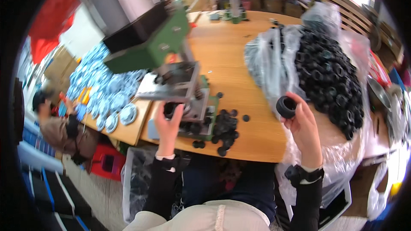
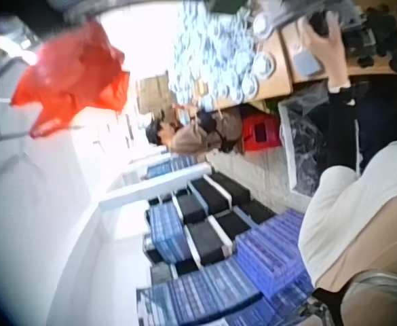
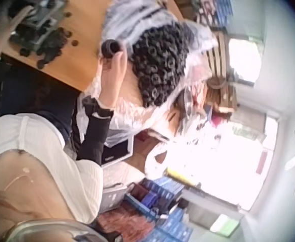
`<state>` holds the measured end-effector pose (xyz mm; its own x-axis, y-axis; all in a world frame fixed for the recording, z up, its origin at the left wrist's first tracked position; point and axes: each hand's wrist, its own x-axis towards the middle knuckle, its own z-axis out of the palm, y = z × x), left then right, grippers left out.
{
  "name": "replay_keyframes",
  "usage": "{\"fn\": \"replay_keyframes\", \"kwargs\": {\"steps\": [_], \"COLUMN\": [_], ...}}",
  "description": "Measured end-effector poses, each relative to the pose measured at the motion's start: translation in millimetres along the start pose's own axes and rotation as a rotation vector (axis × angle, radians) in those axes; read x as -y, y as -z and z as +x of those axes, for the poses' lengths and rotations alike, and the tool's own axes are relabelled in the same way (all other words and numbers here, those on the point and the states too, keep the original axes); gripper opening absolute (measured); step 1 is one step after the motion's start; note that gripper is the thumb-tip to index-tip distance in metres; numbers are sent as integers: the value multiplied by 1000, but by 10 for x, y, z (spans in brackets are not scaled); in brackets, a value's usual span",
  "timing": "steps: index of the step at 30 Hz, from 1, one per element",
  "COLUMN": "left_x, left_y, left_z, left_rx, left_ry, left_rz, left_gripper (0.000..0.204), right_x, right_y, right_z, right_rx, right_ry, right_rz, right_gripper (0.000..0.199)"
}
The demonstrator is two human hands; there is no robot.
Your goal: Using a pneumatic press to assemble small black plastic components in a factory setting.
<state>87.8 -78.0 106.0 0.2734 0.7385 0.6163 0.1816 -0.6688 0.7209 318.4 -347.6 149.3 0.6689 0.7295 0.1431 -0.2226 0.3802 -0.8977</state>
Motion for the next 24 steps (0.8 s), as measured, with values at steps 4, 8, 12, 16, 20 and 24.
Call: {"fn": "replay_keyframes", "kwargs": {"steps": [4, 8, 12, 16, 20, 24], "left_x": [163, 651, 1349, 1784, 1732, 1192], "left_y": [392, 1148, 1884, 2233, 1986, 1314], "left_z": [-430, -1247, -2076, -2654, -2220, -1115], "left_rx": [-130, -137, -86, -47, -48, -38], "left_ry": [-20, 274, 629, 777, 527, -10], "left_rz": [-86, 115, 336, 633, 477, 385], "left_gripper": [40, 35, 41, 55, 41, 29], "right_x": [-278, -839, -1118, -1189, -1135, -1093], "right_y": [-763, -1392, -1665, -1796, -1985, -1959], "right_z": [42, 232, 405, 491, 663, 591], "right_rx": [179, 311, 213, 177, 217, 259], "right_ry": [-31, 277, 243, 347, 498, 386], "right_rz": [-98, -482, -536, -651, -955, -930], "right_gripper": [56, 48, 48, 47, 44, 52]}}
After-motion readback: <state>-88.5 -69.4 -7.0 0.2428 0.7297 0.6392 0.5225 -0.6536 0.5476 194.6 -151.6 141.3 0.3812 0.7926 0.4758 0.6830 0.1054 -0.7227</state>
